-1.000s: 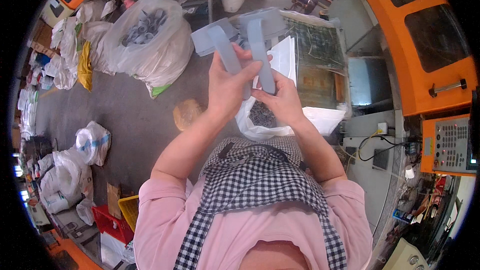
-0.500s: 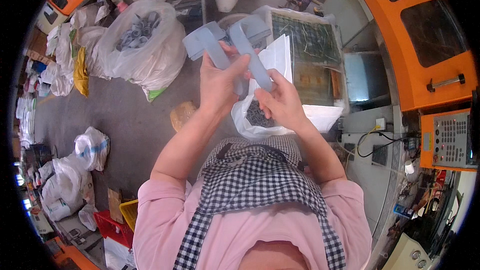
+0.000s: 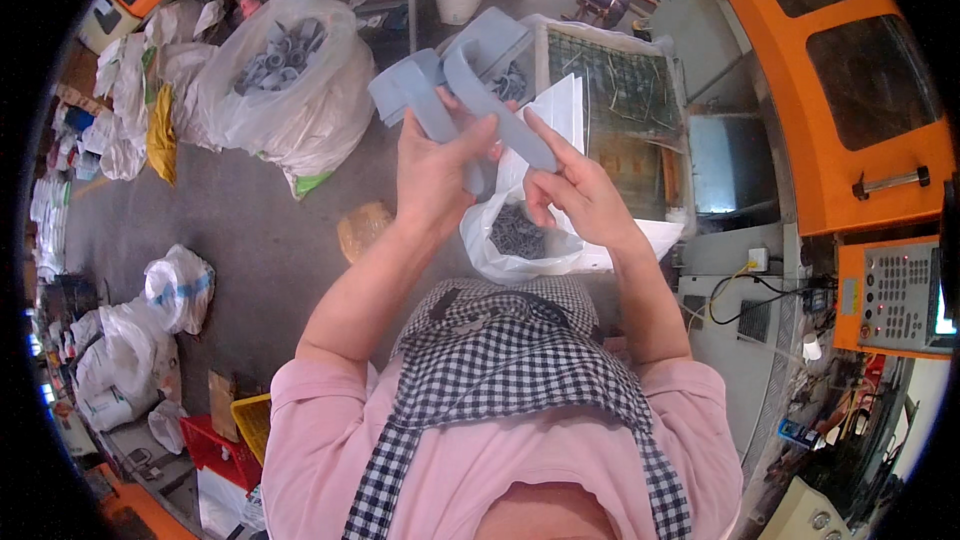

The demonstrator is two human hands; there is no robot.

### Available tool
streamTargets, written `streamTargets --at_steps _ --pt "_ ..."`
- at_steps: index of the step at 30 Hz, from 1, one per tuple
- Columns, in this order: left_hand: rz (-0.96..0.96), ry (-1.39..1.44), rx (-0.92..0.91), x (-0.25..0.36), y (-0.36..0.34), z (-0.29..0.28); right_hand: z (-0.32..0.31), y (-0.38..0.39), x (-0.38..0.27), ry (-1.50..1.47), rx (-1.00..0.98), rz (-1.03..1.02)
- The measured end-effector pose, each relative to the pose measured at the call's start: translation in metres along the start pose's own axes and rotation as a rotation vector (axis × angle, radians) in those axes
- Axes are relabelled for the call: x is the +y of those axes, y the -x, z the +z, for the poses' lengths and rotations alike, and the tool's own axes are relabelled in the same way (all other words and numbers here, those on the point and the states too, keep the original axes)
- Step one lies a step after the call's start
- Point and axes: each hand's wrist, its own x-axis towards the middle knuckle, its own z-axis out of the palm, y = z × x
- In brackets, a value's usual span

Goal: The person wipes plastic components with a cloth, sorts them into bins, and operates an injection molding machine to produce more parts.

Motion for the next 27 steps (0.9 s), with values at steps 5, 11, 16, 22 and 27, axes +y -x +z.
streamTargets --at_steps 5,11,16,22,27 --pt "-0.022 0.058 0.005 0.006 -0.002 0.002 0.002 0.001 0.009 -0.16 0.002 0.004" --pt "0.01 0.105 0.003 0.006 -0.003 0.001 -0.005 0.007 0.003 0.069 0.135 0.112" --pt "-0.012 0.043 0.034 0.008 0.001 0.006 0.007 0.006 0.007 0.262 0.296 -0.152" --pt "-0.068 -0.029 0.035 -0.006 -0.002 -0.005 0.019 -0.006 0.009 0.33 0.307 0.028" --pt "-0.219 -0.358 0.151 -0.058 -0.01 -0.079 0.017 -0.003 0.088 -0.087 0.246 0.232"
